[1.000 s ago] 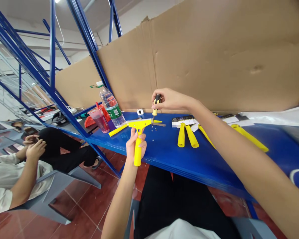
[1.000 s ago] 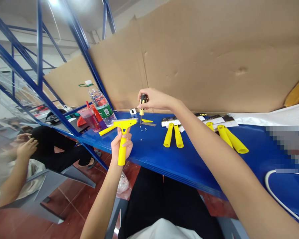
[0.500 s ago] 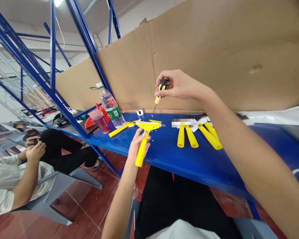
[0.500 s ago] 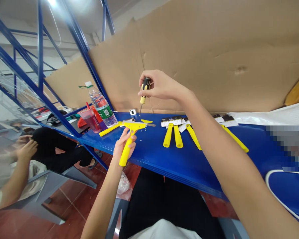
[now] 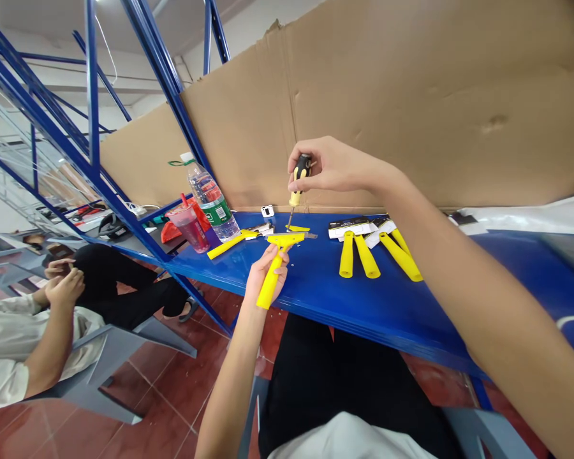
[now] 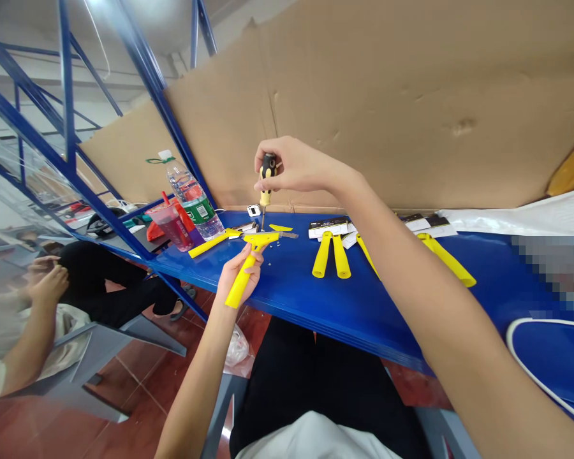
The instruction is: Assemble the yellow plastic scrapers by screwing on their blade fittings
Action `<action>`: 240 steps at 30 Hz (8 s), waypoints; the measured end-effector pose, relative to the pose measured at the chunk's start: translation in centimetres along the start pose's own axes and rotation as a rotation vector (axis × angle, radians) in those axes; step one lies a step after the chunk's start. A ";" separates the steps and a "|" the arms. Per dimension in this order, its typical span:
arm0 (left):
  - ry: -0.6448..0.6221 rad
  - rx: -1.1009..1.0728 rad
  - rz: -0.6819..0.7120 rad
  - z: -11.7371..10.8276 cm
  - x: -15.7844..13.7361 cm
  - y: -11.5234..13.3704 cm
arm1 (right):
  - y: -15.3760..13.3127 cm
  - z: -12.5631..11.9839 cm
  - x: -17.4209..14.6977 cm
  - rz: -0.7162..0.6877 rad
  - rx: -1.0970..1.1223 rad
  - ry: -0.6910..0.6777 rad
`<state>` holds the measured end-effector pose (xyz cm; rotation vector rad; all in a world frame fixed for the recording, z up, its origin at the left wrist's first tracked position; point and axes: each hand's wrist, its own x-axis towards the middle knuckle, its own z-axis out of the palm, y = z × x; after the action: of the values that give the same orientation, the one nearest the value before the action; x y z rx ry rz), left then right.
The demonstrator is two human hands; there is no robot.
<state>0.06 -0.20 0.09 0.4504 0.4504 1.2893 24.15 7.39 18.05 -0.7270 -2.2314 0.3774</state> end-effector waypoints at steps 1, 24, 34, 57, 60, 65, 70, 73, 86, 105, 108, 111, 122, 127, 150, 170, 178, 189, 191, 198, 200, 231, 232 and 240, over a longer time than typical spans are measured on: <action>0.001 0.000 -0.002 0.0 0.0 0.0 | 0.0 0.1 0.0 0.008 -0.008 -0.005; -0.011 0.007 0.028 -0.2 0.0 0.3 | 0.9 0.6 0.3 0.045 0.048 -0.042; -0.011 0.001 0.019 -0.2 0.1 0.3 | 1.0 0.5 0.2 0.052 0.056 -0.050; -0.024 -0.026 -0.001 -0.3 0.1 0.2 | 0.5 0.9 0.3 0.049 0.018 -0.040; -0.020 -0.015 -0.007 -0.2 0.0 0.3 | 0.7 1.0 0.3 0.102 0.070 -0.029; -0.014 0.020 -0.008 -0.2 -0.1 0.3 | 1.7 1.0 0.4 0.186 0.134 -0.006; -0.014 0.009 -0.004 -0.3 -0.1 0.3 | 2.5 1.2 0.4 0.245 0.189 0.030; -0.033 -0.003 0.000 -0.4 -0.1 0.3 | 2.8 1.2 0.4 0.253 0.203 0.035; 0.014 -0.014 0.041 0.0 -0.2 0.2 | 2.1 0.7 0.1 0.206 0.107 0.013; 0.029 -0.007 0.094 0.1 0.0 0.2 | 0.3 0.9 0.2 0.008 0.028 -0.011; 0.026 -0.025 0.090 0.1 0.0 0.2 | -0.1 1.0 0.1 0.005 0.018 0.017; 0.029 -0.023 0.089 0.1 0.0 0.2 | -0.2 1.0 0.1 0.031 0.012 0.028; 0.021 -0.006 0.096 0.0 0.0 0.4 | -1.0 1.1 -0.2 0.044 -0.064 0.031; 0.006 -0.030 0.095 -0.3 0.0 0.3 | -1.3 1.1 -0.3 0.003 -0.026 0.002; 0.057 -0.018 0.127 -0.1 0.3 0.1 | -4.3 3.0 0.0 -0.077 -0.103 -0.114; 0.028 -0.070 0.175 -0.6 0.4 0.3 | -5.3 3.0 -0.4 -0.034 -0.198 -0.246; -0.007 -0.045 0.191 -0.8 0.4 0.2 | -5.1 3.2 -0.1 -0.088 -0.206 -0.206; 0.027 -0.060 0.180 -0.8 0.6 0.1 | -4.0 3.7 0.0 -0.057 -0.119 -0.208; 0.025 -0.051 0.184 -0.7 0.5 0.1 | -3.8 3.9 0.1 -0.087 -0.130 -0.183; 0.042 -0.036 0.174 -0.6 0.5 0.1 | -3.6 3.7 0.0 -0.047 -0.102 -0.194; 0.036 -0.029 0.174 -0.6 0.6 0.1 | -3.7 3.6 0.0 -0.040 -0.082 -0.184; 0.040 0.005 0.181 -1.0 0.8 0.1 | -3.0 3.4 0.0 -0.014 -0.184 -0.181; 0.038 0.009 0.180 -1.1 0.9 0.1 | -3.1 3.3 -0.1 -0.005 -0.186 -0.186; 0.044 0.021 0.177 -0.9 0.7 0.1 | -3.5 3.1 -0.2 -0.012 -0.116 -0.224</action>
<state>-0.31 0.54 -0.64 0.4881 0.4692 1.4688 20.62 4.36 17.44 -0.7641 -2.4841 0.3395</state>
